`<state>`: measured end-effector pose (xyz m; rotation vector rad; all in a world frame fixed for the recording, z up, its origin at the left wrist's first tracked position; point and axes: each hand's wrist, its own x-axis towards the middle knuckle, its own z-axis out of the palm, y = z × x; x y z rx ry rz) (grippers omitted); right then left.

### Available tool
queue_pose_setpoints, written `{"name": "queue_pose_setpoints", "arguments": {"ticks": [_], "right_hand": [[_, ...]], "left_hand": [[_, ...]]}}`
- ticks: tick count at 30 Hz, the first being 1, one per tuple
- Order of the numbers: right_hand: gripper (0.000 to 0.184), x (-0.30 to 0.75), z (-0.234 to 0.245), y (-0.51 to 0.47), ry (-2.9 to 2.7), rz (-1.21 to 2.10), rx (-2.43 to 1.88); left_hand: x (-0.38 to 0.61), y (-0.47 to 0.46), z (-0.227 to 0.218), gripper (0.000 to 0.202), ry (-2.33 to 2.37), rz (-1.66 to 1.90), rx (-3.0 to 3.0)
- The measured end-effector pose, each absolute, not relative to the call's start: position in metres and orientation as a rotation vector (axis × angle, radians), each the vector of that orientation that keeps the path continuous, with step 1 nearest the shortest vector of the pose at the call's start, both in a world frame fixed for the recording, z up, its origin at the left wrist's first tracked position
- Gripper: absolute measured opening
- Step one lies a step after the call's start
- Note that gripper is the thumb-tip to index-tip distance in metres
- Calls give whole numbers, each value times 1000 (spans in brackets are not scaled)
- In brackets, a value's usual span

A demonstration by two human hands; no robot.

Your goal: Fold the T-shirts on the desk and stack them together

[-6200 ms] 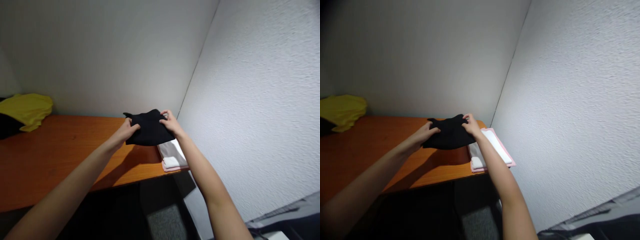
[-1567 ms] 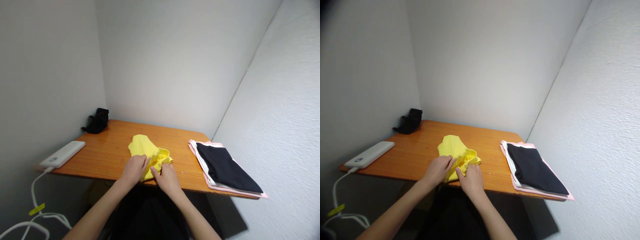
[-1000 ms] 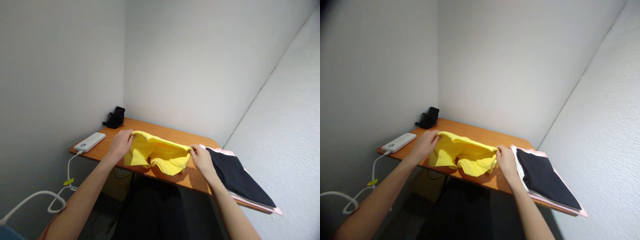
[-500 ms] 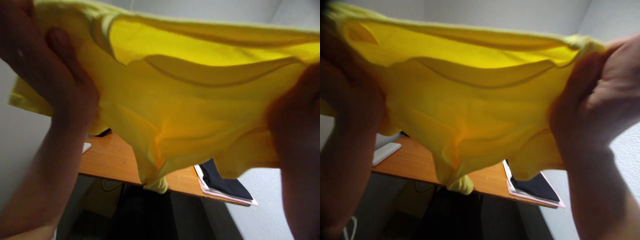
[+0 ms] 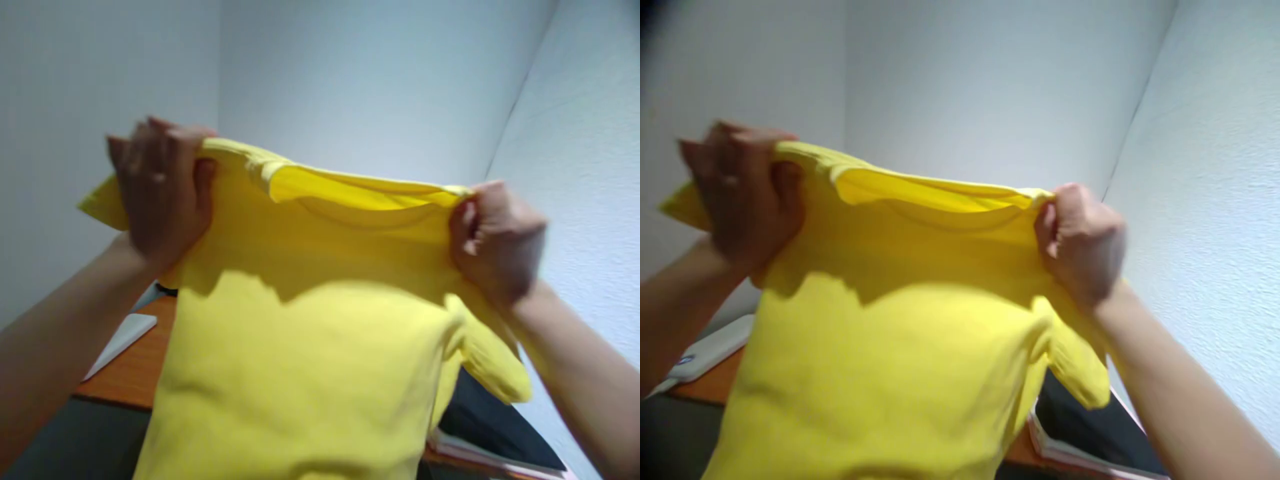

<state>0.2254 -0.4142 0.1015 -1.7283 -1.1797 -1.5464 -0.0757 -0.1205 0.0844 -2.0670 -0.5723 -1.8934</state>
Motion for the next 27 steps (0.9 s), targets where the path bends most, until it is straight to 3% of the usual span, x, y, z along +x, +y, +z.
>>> {"name": "queue_pose_setpoints", "arguments": {"ticks": [2,5,10,15,20,27], "right_hand": [[34,252,96,-359,-1271,-1434,-1930],[39,283,60,-275,-1347,-957,-2340],[42,302,-70,-206,-1371,-485,-2577],[60,331,-179,-203,-1440,-18,-2699],[64,378,-206,-195,-1367,104,-2723],[64,407,-218,-179,-1281,117,-2709]], "left_hand": [[-32,-94,81,48,-677,-1557,-2214],[33,-54,52,41,-836,-1233,-2456],[86,-16,-76,29,-926,-759,-2751],[88,17,-189,52,-1153,-355,-2926],[102,54,-219,70,-1268,-213,-2973],[135,74,-227,70,-1256,-200,-2962]]}}
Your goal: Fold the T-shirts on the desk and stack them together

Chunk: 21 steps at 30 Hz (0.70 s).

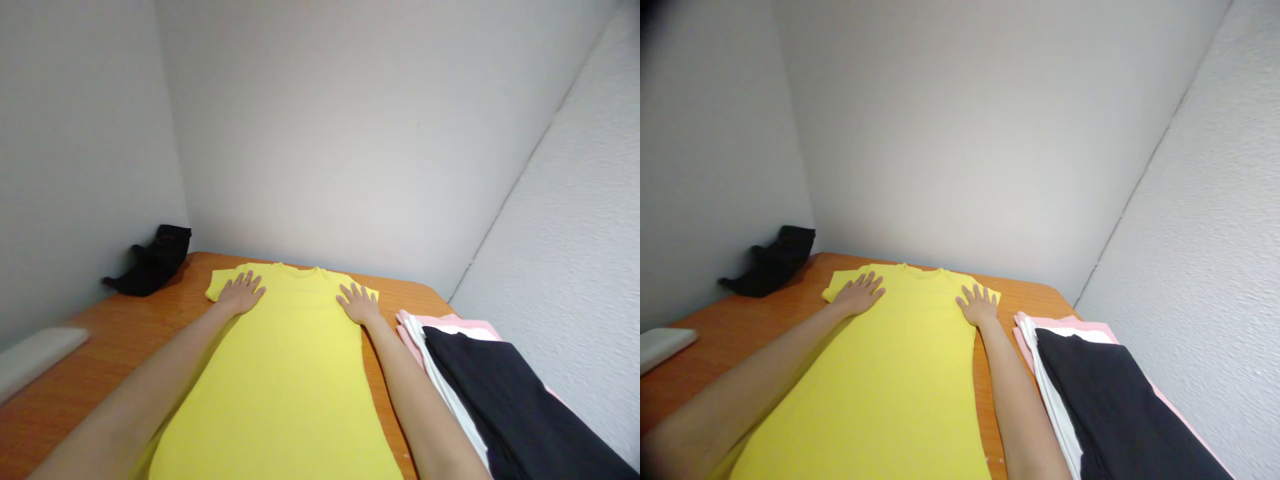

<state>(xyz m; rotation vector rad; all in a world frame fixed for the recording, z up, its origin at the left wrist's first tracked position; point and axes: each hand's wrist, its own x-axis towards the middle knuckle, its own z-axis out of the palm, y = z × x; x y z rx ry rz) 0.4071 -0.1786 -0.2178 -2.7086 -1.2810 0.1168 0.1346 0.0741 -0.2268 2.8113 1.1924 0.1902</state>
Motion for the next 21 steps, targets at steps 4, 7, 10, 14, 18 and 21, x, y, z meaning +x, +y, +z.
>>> {"name": "queue_pose_setpoints", "arguments": {"ticks": [4,7,10,14,18,21], "right_hand": [[63,406,-220,-177,-1233,57,-2677],[62,405,-214,-180,-1114,-55,-2657],[59,409,-206,-191,-851,-199,-2670],[50,417,-203,-209,-605,-246,-2692],[46,420,-208,-213,-571,-253,-2676],[47,419,-211,-210,-548,-266,-2657]], "left_hand": [[134,69,-220,65,1180,205,2862],[134,50,-200,58,1168,295,2950],[138,2,-172,54,1040,446,3091],[132,-119,-159,47,608,510,3223],[112,-254,-205,49,-11,961,3239],[113,-310,-245,23,-15,1683,3056]]}}
